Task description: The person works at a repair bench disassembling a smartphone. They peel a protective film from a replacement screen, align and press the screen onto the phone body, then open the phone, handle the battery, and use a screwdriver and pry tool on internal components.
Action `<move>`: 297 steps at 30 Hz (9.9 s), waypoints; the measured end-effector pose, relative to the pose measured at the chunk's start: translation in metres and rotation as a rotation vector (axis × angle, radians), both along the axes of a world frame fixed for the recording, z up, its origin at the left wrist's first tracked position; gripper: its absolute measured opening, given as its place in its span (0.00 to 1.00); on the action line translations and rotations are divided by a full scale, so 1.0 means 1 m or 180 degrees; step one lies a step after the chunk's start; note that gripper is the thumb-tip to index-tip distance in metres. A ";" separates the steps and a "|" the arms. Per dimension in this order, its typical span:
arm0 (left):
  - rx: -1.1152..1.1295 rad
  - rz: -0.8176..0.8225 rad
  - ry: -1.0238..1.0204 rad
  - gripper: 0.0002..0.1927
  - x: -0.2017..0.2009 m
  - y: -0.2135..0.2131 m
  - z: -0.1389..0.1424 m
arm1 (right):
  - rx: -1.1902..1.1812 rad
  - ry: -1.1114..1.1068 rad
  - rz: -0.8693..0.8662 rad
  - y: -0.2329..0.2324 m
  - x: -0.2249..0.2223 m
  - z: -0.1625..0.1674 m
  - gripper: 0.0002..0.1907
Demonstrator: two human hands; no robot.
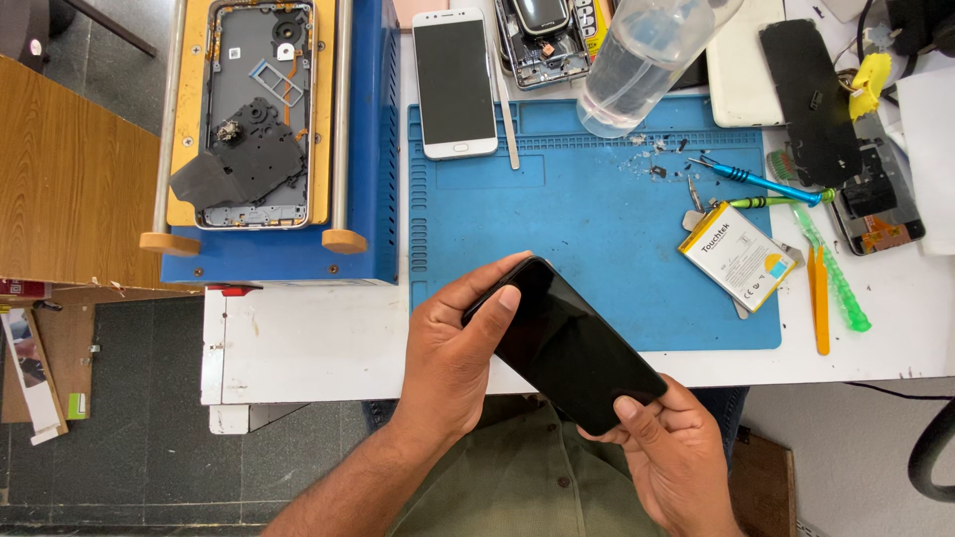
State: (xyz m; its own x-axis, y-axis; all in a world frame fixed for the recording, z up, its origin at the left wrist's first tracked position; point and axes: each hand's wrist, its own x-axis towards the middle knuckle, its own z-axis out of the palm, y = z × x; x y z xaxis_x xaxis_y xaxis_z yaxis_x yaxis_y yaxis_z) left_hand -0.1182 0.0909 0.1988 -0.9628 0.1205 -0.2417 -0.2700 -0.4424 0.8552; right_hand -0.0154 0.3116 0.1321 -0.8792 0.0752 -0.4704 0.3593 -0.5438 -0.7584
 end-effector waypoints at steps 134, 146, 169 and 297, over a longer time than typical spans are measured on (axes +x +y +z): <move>0.1936 -0.1793 -0.0045 0.40 -0.074 0.027 -0.019 | -0.1140 0.0432 0.0265 0.105 -0.092 0.061 0.35; 0.1934 -0.1827 -0.0081 0.42 -0.073 0.029 -0.019 | -0.2743 0.0450 0.0955 0.069 -0.086 0.061 0.44; 0.1624 -0.1651 0.0053 0.37 -0.069 0.028 -0.036 | 0.2398 0.0312 0.0463 -0.024 -0.103 0.083 0.29; 0.1469 -0.2263 -0.0089 0.33 -0.055 0.038 -0.035 | 0.2750 0.1133 0.1020 0.000 -0.152 0.094 0.27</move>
State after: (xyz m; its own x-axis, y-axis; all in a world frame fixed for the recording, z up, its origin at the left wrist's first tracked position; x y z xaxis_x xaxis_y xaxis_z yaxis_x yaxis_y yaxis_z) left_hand -0.1731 0.1292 0.1641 -0.6152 0.7873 -0.0420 -0.6343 -0.4626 0.6194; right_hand -0.1673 0.3116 0.2262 -0.9975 0.0019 -0.0701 0.0668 0.3310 -0.9413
